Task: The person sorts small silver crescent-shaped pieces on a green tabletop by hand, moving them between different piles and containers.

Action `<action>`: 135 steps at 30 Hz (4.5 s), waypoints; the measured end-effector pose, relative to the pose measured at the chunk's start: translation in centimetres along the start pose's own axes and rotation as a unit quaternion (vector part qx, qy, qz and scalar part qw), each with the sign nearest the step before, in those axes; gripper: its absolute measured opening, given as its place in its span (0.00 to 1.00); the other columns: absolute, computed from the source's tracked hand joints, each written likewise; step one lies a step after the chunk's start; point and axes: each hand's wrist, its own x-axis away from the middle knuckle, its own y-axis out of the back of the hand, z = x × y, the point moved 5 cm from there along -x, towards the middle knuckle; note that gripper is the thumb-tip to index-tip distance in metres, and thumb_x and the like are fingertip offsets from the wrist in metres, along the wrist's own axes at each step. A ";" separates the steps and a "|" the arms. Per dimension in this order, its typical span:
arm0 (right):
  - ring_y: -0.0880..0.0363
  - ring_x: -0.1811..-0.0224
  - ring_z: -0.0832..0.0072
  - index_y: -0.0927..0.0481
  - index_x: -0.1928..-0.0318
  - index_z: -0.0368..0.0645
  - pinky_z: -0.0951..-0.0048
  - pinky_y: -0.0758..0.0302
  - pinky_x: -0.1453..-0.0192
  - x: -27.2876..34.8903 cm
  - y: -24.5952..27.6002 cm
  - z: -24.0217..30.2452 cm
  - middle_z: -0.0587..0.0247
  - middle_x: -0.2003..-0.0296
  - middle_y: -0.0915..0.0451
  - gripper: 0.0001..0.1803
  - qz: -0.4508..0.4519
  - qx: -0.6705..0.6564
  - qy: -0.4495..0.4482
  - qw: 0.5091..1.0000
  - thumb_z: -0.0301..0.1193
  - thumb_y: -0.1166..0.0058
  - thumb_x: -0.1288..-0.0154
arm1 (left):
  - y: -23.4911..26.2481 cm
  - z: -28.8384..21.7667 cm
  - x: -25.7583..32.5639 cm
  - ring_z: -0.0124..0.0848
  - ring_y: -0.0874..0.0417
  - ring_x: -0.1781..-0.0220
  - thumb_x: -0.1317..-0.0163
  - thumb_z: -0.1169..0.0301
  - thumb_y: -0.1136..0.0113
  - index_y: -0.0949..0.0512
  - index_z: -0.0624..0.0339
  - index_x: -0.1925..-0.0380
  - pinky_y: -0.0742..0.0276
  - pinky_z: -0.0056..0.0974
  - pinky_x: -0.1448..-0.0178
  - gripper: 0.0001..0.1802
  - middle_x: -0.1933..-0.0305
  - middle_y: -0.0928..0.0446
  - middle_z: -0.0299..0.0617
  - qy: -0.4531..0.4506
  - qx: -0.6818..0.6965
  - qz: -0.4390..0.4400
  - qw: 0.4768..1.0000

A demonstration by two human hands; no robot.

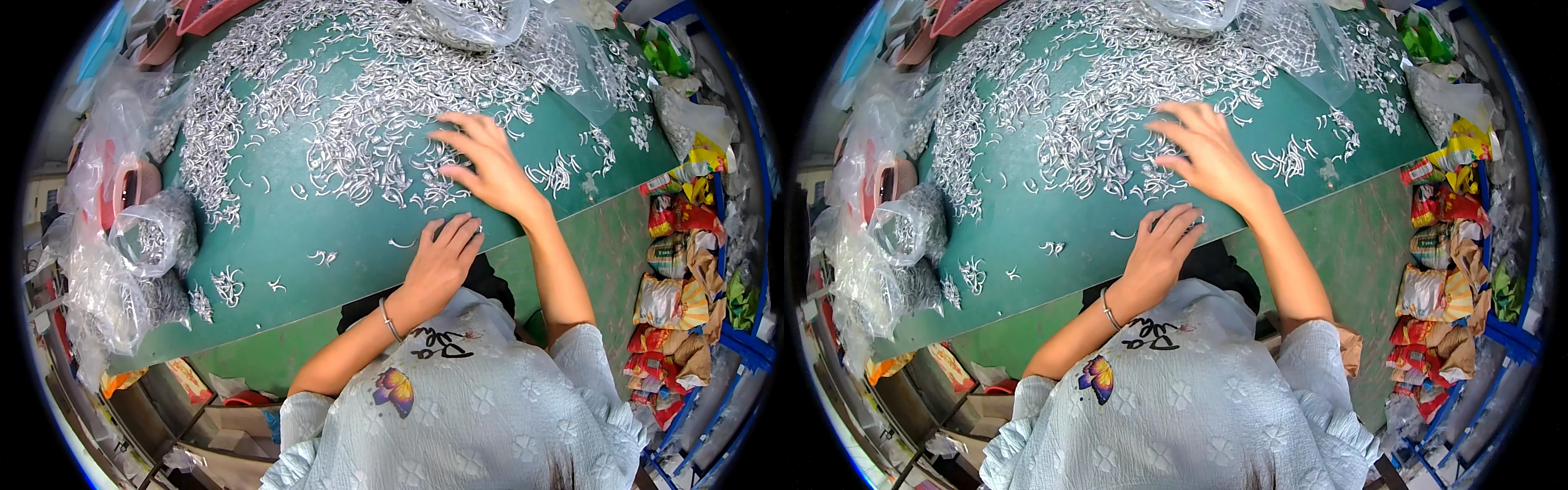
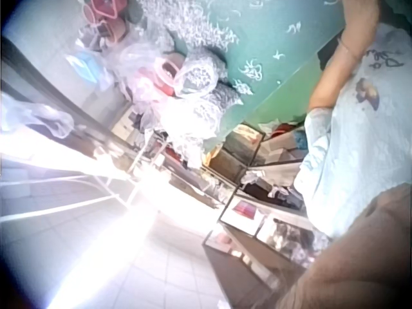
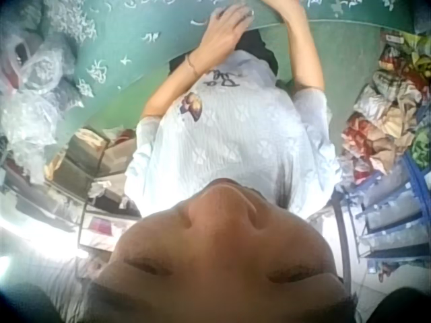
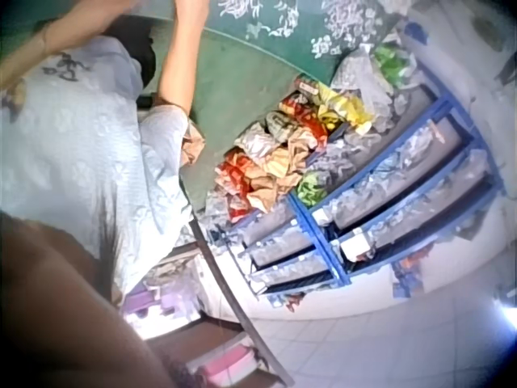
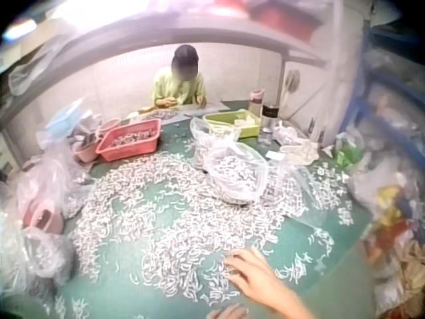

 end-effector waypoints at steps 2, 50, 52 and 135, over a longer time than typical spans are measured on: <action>0.26 0.51 0.64 0.20 0.57 0.40 0.63 0.32 0.44 0.3 -1.1 -0.1 0.64 0.58 0.21 0.13 0.053 0.003 0.021 0.998 0.27 0.36 0.44 | -0.1 0.2 0.2 0.45 0.30 0.37 0.48 0.79 0.46 0.24 0.66 0.52 0.36 0.50 0.36 0.20 0.43 0.28 0.48 -0.004 0.029 -0.004 1.000; 0.27 0.62 0.63 0.22 0.61 0.43 0.63 0.33 0.60 9.1 0.2 3.0 0.61 0.65 0.27 0.11 0.057 0.013 -0.048 0.997 0.28 0.36 0.44 | 4.5 2.5 5.1 0.47 0.25 0.48 0.44 0.84 0.38 0.23 0.63 0.51 0.29 0.45 0.44 0.19 0.50 0.27 0.50 0.212 0.024 -0.173 0.962; 0.27 0.62 0.63 0.22 0.62 0.43 0.64 0.34 0.61 9.5 1.5 1.6 0.62 0.66 0.26 0.10 0.008 0.074 -0.065 0.995 0.28 0.36 0.44 | 4.4 2.6 5.4 0.48 0.26 0.49 0.44 0.83 0.38 0.24 0.64 0.51 0.29 0.46 0.45 0.19 0.50 0.27 0.51 0.212 0.019 -0.167 0.963; 0.26 0.63 0.60 0.20 0.70 0.38 0.62 0.33 0.55 4.7 3.4 -0.7 0.59 0.69 0.22 0.06 0.017 0.069 -0.138 0.988 0.26 0.37 0.41 | 3.3 3.6 5.3 0.43 0.25 0.52 0.48 0.82 0.41 0.21 0.64 0.55 0.31 0.43 0.52 0.17 0.57 0.25 0.44 0.111 0.051 -0.112 0.986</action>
